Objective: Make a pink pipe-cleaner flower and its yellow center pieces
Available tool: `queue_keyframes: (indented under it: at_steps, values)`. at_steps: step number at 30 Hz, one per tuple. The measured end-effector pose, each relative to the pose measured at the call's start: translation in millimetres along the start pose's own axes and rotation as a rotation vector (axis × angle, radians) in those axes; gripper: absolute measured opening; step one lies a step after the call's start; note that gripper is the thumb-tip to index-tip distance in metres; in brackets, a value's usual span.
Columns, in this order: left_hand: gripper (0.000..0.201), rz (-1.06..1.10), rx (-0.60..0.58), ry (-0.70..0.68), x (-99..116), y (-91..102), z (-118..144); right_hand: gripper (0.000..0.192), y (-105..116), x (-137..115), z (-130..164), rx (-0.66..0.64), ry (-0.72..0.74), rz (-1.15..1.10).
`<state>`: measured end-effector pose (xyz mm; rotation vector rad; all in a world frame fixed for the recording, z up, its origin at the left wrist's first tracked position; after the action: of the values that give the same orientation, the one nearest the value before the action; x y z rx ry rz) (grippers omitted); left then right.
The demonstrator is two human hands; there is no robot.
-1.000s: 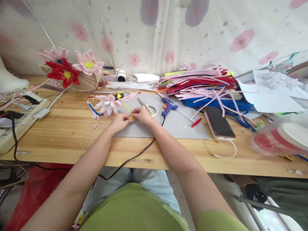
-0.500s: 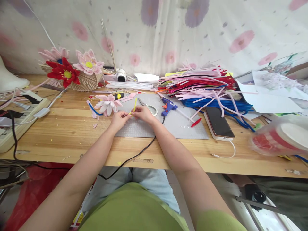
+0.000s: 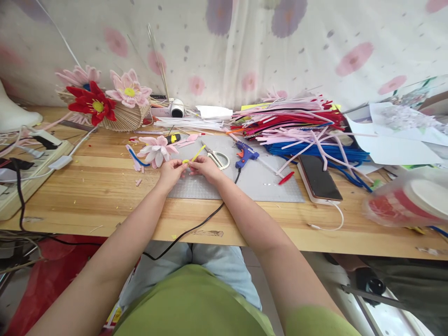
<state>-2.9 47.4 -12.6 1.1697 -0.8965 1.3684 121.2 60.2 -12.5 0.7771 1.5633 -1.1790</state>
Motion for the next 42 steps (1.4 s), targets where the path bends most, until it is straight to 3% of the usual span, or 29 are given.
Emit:
queue_keyframes:
  at_steps: [4, 8, 12, 18, 27, 36, 42]
  values:
    - [0.019, -0.012, 0.049, -0.061, -1, 1.4, -2, 0.028, 1, -1, -3, 0.066, 0.053, 0.022]
    - [0.022, 0.083, 0.045, -0.037, 2, 0.6, 1, 0.029, 0, -2, -4, 0.117, 0.098, 0.063]
    - [0.016, 0.147, 0.050, 0.012, 5, 1.7, 3, 0.029, -4, -2, -1, 0.096, 0.058, 0.067]
    - [0.018, 0.115, 0.098, -0.025, 4, 2.7, 2, 0.031, -6, 2, -1, 0.059, 0.023, 0.084]
    - [0.026, 0.200, -0.046, -0.008, 6, -4.7, 6, 0.028, -5, -1, -2, 0.127, 0.085, 0.131]
    - [0.011, 0.209, 0.146, 0.000, 4, 6.3, -1, 0.010, -10, -4, 0, 0.111, -0.005, 0.180]
    - [0.012, 0.147, -0.006, 0.052, -2, -3.5, -2, 0.022, -2, -10, -2, 0.122, 0.120, 0.290]
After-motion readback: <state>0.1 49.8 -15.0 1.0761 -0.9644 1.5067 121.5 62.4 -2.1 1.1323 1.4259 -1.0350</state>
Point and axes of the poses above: each hand's wrist, its own z-axis away from the middle knuckle, its own y-axis out of the back of the hand, x = y × z, the point moved 4 cm from there along -z, towards the middle knuckle, and after that the axes turned 12 degrees about y, right-handed, at the moved point
